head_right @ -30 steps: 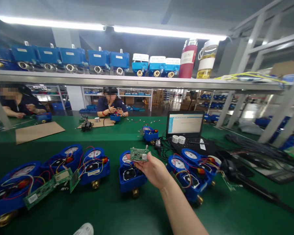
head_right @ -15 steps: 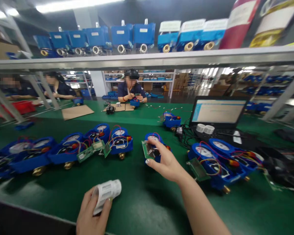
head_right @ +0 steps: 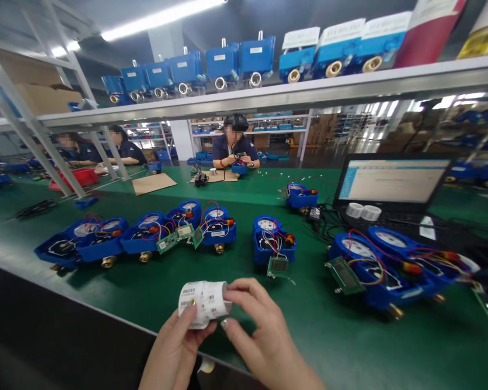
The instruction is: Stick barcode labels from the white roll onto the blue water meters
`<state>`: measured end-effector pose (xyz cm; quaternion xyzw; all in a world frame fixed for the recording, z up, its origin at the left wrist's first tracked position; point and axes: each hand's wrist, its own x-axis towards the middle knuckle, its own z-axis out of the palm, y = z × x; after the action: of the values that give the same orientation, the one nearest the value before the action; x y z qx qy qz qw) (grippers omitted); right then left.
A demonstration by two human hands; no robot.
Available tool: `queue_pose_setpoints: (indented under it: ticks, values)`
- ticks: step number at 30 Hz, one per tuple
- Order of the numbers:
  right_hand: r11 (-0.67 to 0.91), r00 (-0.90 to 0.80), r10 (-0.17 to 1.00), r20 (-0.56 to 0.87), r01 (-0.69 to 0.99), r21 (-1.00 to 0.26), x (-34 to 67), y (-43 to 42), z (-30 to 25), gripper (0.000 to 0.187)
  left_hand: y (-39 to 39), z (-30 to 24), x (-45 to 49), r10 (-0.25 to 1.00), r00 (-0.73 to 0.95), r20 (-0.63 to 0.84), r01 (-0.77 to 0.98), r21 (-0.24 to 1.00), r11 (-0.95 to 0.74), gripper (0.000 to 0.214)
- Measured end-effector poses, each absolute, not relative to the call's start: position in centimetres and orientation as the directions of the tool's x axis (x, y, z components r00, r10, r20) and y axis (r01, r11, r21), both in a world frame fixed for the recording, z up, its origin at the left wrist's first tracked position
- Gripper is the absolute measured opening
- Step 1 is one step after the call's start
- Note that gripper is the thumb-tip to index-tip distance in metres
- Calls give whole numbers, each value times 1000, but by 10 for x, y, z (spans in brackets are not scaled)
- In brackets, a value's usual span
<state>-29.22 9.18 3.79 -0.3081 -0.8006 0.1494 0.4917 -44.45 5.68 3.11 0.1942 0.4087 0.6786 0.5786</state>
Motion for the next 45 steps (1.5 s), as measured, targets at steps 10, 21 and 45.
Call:
queue_pose_setpoints:
  ticks: [10, 21, 45]
  values:
    - [559, -160, 829, 536, 197, -805, -300, 75, 30, 14, 41, 29, -439, 979, -197, -54, -368, 929, -22, 45]
    - [556, -225, 827, 515, 188, -810, -290, 61, 34, 15, 33, 38, -439, 971, -212, -107, -388, 922, 17, 43]
    - [582, -215, 813, 542, 333, -742, -291, 52, 39, 17, 28, 32, -440, 972, -221, -73, -321, 947, -2, 53]
